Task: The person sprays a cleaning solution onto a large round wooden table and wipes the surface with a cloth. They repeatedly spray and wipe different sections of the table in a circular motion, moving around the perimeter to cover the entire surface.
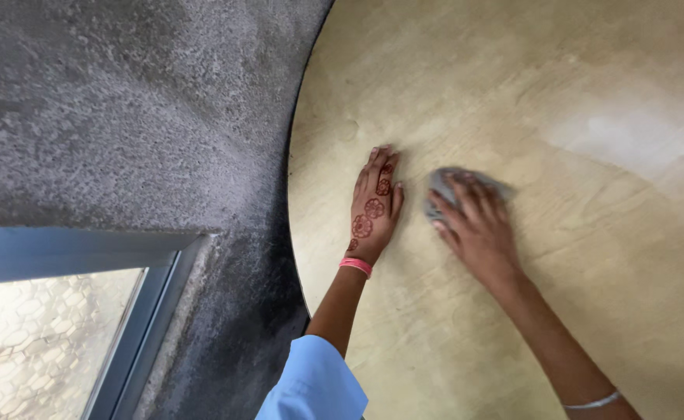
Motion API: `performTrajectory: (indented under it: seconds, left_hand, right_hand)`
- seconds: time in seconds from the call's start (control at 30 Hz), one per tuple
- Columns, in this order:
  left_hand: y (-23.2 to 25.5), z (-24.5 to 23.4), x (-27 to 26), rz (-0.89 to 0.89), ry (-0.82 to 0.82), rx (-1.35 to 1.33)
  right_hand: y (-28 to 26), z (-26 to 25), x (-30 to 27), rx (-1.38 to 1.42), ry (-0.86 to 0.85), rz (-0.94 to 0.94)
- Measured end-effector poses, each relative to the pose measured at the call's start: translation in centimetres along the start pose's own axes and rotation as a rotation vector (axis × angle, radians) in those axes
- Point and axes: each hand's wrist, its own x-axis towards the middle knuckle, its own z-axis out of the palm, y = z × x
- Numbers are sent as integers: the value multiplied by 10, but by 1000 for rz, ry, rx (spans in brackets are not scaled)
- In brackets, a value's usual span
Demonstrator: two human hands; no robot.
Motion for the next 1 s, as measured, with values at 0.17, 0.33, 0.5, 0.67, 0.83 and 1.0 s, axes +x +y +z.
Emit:
performTrajectory:
  seconds: [0.17,0.33,0.5,0.67,0.83,1.0]
  left_hand:
    - [-15,18,46,43,-9,30]
    - [-37,31,98,5,59,111]
    - [-46,27,112,-69,64,126]
    - [-35,23,113,-100,55,176]
    - [-32,22,117,-128,17,280]
    - [-27,19,118,-140,32,244]
  right_hand:
    - [85,-4,32,46,152,302]
    - [80,30,117,-37,173,315]
    - [54,13,123,107,-178,-97]
    - [129,-9,175,168,-189,-19]
    - [156,12,248,108,135,123]
    - [109,33,259,207,22,-255]
